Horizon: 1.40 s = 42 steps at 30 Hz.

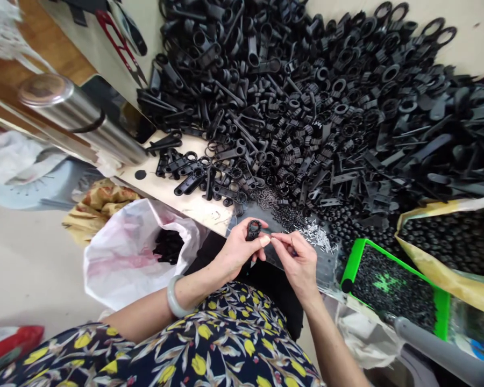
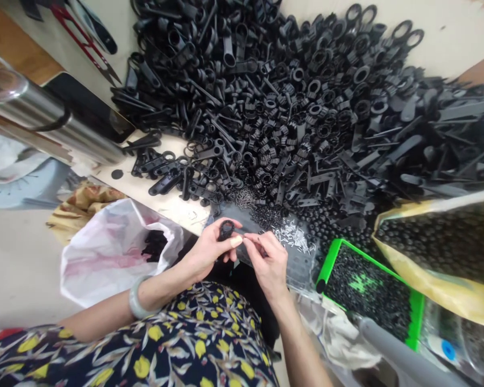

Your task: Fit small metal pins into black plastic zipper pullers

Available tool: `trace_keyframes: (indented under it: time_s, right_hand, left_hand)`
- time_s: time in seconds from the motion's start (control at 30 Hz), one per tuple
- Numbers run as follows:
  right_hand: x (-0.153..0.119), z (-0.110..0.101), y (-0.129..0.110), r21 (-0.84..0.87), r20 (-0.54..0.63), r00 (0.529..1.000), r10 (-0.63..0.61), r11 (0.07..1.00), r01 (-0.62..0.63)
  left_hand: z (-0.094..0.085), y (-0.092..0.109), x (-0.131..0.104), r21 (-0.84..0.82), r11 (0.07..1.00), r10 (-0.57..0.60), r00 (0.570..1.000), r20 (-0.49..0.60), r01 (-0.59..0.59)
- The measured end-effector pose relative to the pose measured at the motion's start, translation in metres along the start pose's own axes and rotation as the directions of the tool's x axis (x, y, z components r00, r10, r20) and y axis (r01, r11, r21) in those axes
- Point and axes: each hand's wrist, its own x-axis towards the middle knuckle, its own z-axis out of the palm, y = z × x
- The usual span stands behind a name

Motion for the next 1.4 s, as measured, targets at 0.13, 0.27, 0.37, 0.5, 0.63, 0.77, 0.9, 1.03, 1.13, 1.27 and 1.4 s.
trace_keyframes:
  time_s: [0.13,0.27,0.37,0.5,0.63,0.77,0.9,1.03,1.13,1.27,1.4]
  right_hand:
    - [0.001,-0.001,0.001,-0.006,0.039,0.999,0.007,1.000,-0.007]
    - [-0.001,-0.001,0.005,0.022,0.071,0.995,0.071,0.997,-0.072]
    - [-0.004,0.000,0.006,0.031,0.082,0.993,0.089,0.995,-0.092]
    - [-0.005,0.000,0.011,-0.016,0.041,0.991,0.126,0.992,-0.125]
    - [0.003,-0.006,0.017,-0.286,0.138,0.990,0.043,0.958,-0.001]
    - [0.015,-0.011,0.006,-0.319,0.186,0.982,-0.019,0.944,0.079]
    - [0.023,-0.011,-0.012,-0.111,0.339,0.940,-0.024,0.992,0.066]
    - [0.027,-0.010,-0.014,-0.052,0.435,0.898,-0.066,0.994,0.098]
    - [0.027,-0.012,-0.009,-0.036,0.443,0.888,-0.124,0.987,0.155]
    - [0.023,-0.012,-0.006,-0.060,0.430,0.879,-0.205,0.965,0.254]
    - [0.013,-0.008,-0.005,-0.086,0.385,0.889,-0.249,0.949,0.303]
  left_hand:
    - [-0.003,-0.002,-0.001,0.005,1.000,-0.011,1.000,-0.010,0.011]
    - [-0.005,-0.007,0.000,-0.013,1.000,-0.017,1.000,-0.008,0.016]
    - [-0.005,-0.008,0.001,-0.008,1.000,-0.014,1.000,-0.007,0.014]
    - [-0.004,-0.006,-0.002,0.012,0.999,-0.035,0.999,0.002,0.035]
    - [-0.012,0.003,-0.012,0.027,0.998,-0.066,0.997,0.035,0.065]
    - [-0.027,0.009,-0.022,0.032,0.996,-0.088,0.990,0.114,0.085]
    - [-0.032,0.010,-0.022,0.039,0.992,-0.124,0.971,0.204,0.118]
    - [-0.029,0.016,-0.017,0.023,0.989,-0.145,0.949,0.279,0.144]
    - [-0.028,0.022,-0.017,0.072,0.982,-0.188,0.931,0.313,0.174]
    - [-0.025,0.023,-0.020,0.223,0.965,-0.205,0.923,0.327,0.135]
    - [-0.021,0.014,-0.023,0.239,0.969,-0.138,0.945,0.296,0.067]
